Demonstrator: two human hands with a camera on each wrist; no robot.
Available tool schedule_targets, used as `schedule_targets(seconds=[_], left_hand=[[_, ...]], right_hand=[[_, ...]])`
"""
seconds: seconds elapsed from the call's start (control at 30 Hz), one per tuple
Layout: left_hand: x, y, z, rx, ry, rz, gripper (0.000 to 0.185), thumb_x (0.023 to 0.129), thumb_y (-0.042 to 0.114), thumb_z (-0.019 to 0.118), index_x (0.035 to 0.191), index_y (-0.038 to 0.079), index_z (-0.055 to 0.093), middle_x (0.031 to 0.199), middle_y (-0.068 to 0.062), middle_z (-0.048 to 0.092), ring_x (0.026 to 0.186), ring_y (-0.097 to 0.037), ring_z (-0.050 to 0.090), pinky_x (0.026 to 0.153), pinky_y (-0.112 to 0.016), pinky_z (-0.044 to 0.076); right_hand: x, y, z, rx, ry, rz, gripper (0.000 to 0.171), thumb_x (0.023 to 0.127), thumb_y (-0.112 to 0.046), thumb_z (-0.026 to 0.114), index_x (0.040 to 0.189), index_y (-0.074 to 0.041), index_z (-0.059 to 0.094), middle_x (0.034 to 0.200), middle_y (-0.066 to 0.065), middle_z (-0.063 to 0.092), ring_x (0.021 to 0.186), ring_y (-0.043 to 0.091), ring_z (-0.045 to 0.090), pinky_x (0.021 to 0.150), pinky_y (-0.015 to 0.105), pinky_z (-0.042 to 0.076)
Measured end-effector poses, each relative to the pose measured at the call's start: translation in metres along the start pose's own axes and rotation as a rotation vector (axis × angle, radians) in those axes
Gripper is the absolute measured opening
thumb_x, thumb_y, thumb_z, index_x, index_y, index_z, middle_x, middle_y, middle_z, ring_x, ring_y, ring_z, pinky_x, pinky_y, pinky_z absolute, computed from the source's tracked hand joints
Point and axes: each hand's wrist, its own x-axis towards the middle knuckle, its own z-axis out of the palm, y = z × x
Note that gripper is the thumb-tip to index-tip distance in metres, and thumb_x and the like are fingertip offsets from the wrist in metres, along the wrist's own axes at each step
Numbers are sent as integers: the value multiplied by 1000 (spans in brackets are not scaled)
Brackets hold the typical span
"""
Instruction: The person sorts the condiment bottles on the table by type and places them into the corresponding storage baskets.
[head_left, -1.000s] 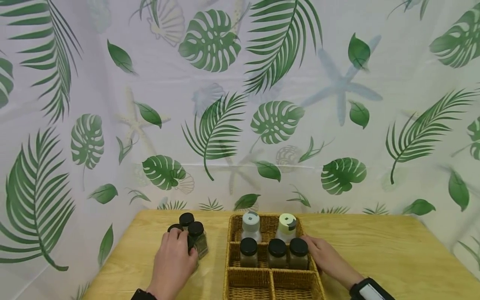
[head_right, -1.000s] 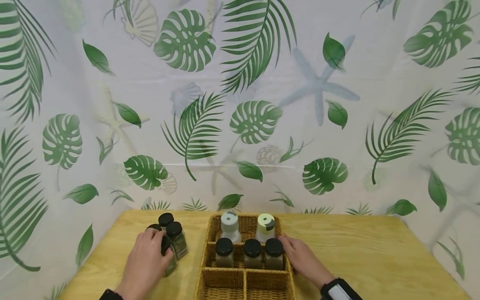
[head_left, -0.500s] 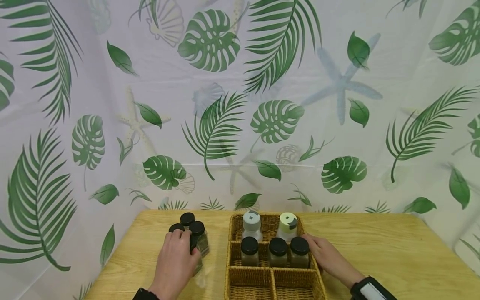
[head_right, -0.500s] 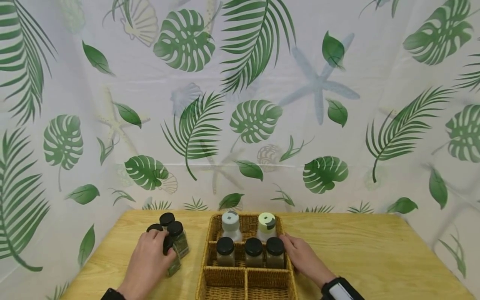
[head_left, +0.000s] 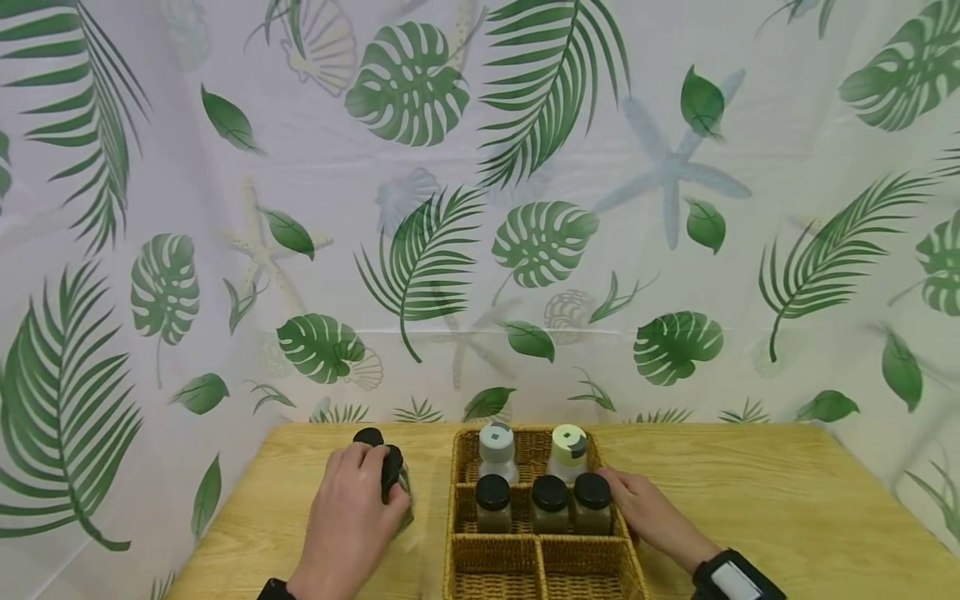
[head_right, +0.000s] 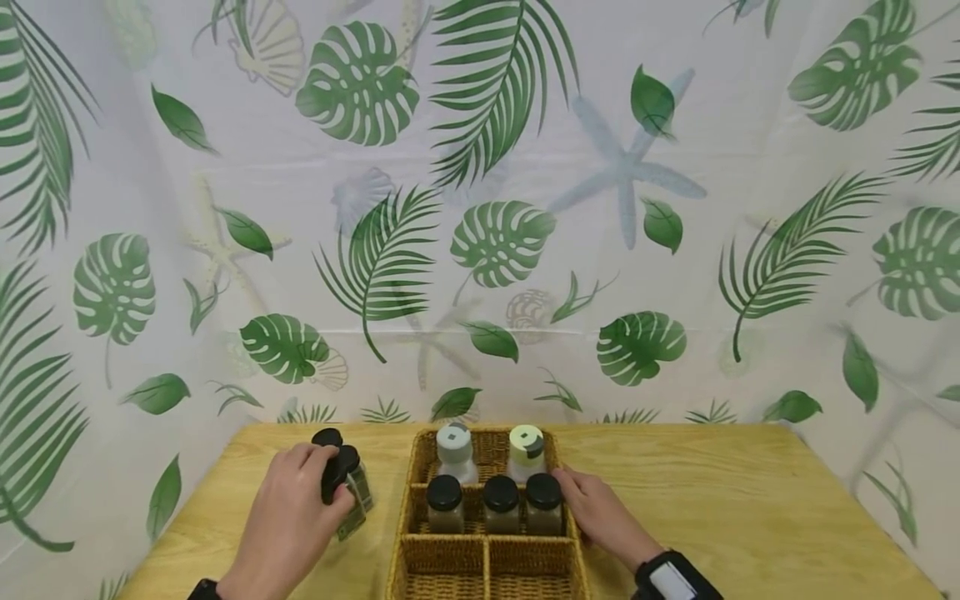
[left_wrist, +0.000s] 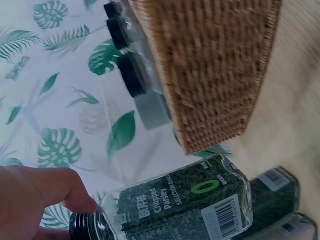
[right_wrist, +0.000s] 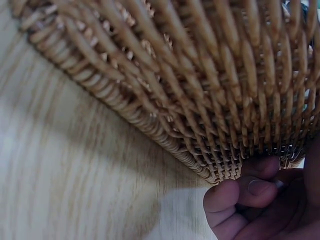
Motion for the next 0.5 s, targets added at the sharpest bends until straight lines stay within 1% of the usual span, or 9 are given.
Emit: schedule_targets(seconds=[0.17,0.2,0.3,0.4,0.43,0.47,0.5], left_hand=[[-1,21,-15,-44,19,76,33,81,11,73,113,2,71,108,-14,64,104,-33,59,84,-49,57],[-1,26,-18,-53,22,93,33,81,11,73,113,2,71,107,-13,64,102,-32,59,84,-48,56],[-2,40,-24,-83,31,139,32,80,11,75,111,4,71,105,-11,64,99,-30,59,82,-44,56],[-3,54,-27,-109,17,179,31,80,12,76,110,6,71,105,-8,63,99,-26,59,80,-39,56],[-3,59,-28,-120,9,195,30,80,12,76,109,6,71,105,-8,63,99,-26,59,80,-38,56],[-3,63,-29,-131,-3,207,30,81,13,76,109,7,71,106,-7,63,100,-24,59,80,-37,56],[-4,68,-29,-141,-17,224,29,81,13,75,110,7,71,105,-6,63,99,-23,58,78,-36,56]], right_hand=[[0,0,0,-1,-3,6,56,111,-35,33,142,8,52,149,32,45,140,50,40,110,60,38],[0,0,0,-1,-2,9,56,111,-35,33,142,7,53,149,32,45,139,49,43,108,59,41],[-1,0,1,3,5,10,56,111,-36,33,141,5,55,149,31,45,139,48,43,108,59,41],[-1,0,1,4,10,10,55,111,-36,33,141,4,56,149,30,46,139,48,43,108,59,41],[-1,1,1,5,9,8,55,111,-36,32,141,3,56,149,30,46,140,48,41,110,60,38],[-1,1,1,5,9,8,55,111,-37,33,141,3,56,149,30,47,140,48,42,110,60,39],[-1,1,0,9,8,12,56,111,-37,33,141,3,56,149,30,46,135,48,47,109,59,40]])
